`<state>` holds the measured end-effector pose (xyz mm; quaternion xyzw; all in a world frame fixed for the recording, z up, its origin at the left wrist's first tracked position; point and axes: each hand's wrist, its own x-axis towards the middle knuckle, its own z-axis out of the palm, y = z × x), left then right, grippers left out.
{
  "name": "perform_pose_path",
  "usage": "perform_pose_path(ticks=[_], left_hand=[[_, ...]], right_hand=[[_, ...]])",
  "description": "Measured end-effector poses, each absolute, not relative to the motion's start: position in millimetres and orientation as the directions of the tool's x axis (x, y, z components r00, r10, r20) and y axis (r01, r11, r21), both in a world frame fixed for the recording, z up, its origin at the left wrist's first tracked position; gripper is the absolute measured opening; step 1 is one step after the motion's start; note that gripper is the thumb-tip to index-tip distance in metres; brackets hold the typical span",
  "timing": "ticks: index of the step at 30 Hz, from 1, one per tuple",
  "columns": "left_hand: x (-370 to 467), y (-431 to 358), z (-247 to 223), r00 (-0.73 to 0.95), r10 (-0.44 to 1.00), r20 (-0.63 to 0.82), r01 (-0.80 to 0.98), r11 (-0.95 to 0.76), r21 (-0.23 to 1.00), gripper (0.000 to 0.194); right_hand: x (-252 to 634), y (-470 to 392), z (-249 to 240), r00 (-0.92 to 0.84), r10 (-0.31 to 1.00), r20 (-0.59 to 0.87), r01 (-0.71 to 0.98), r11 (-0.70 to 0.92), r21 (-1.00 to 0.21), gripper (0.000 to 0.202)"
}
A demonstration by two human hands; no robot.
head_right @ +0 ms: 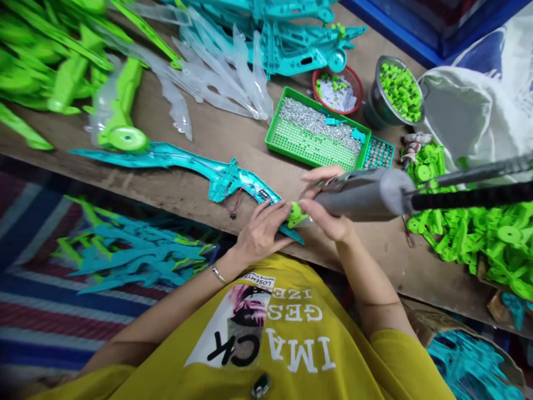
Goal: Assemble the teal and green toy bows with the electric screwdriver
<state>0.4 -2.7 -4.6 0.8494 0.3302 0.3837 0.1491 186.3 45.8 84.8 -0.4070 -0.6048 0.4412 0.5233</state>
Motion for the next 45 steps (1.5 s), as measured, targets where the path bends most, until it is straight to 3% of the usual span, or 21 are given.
perform_pose_path(ticks=[3, 5, 8, 10, 12, 14, 16, 18, 20, 24, 33, 38, 40, 43, 45], left_hand=[[-11, -3, 2, 0.467, 0.604, 0.646, 0.415, -0.795, 0.443, 0.058], [-31, 2, 6, 0.384, 0.633, 0.672, 0.464, -0.762, 0.452, 0.053], [-74, 17, 9, 0.181, 0.793, 0.581, 0.698, -0.52, 0.492, 0.05], [-101, 27, 7, 0.102, 0.874, 0.475, 0.811, -0.35, 0.469, 0.046], [-118, 36, 3, 0.12, 0.909, 0.399, 0.838, -0.308, 0.45, 0.042], [-122, 39, -1, 0.164, 0.915, 0.369, 0.818, -0.335, 0.467, 0.037], [-116, 38, -3, 0.187, 0.909, 0.371, 0.792, -0.364, 0.491, 0.033], [-104, 34, -3, 0.211, 0.893, 0.398, 0.769, -0.403, 0.497, 0.029], [-88, 27, -2, 0.249, 0.865, 0.436, 0.734, -0.462, 0.498, 0.027], [-58, 14, -1, 0.34, 0.827, 0.449, 0.644, -0.552, 0.529, 0.026], [-30, 15, 14, 0.554, 0.728, 0.404, 0.536, -0.683, 0.496, 0.025], [-15, 20, 25, 0.577, 0.688, 0.44, 0.506, -0.724, 0.469, 0.021], [-1, 15, 28, 0.573, 0.677, 0.463, 0.492, -0.735, 0.466, 0.025], [24, 3, 29, 0.57, 0.693, 0.441, 0.552, -0.721, 0.419, 0.052], [40, -2, 27, 0.566, 0.727, 0.388, 0.604, -0.687, 0.405, 0.057]], right_hand=[[191, 63, 83, 0.02, 0.936, 0.351, 0.059, 0.349, -0.935, 0.035], [193, 71, 79, 0.104, 0.933, 0.344, 0.163, 0.325, -0.931, 0.035], [194, 70, 71, 0.192, 0.909, 0.37, 0.345, 0.29, -0.893, 0.042], [192, 58, 64, 0.291, 0.834, 0.469, 0.477, 0.298, -0.827, 0.049], [186, 37, 56, 0.379, 0.691, 0.616, 0.617, 0.308, -0.724, 0.056], [177, 13, 48, 0.291, 0.656, 0.696, 0.735, 0.313, -0.602, 0.06], [172, -10, 41, 0.009, 0.812, 0.584, 0.792, 0.35, -0.5, 0.062], [175, -29, 37, -0.219, 0.911, 0.35, 0.818, 0.367, -0.444, 0.059], [188, -43, 35, -0.254, 0.943, 0.214, 0.857, 0.322, -0.402, 0.053], [229, -63, 35, -0.194, 0.962, 0.191, 0.909, 0.25, -0.334, 0.055], [281, -79, 43, -0.201, 0.97, 0.138, 0.914, 0.237, -0.329, 0.066], [285, -77, 52, -0.165, 0.983, 0.078, 0.887, 0.183, -0.423, 0.076], [280, -74, 57, -0.117, 0.985, 0.128, 0.865, 0.164, -0.474, 0.066], [270, -68, 61, 0.039, 0.979, 0.202, 0.836, 0.078, -0.544, 0.038], [266, -65, 61, 0.133, 0.967, 0.217, 0.805, 0.022, -0.593, 0.029]])
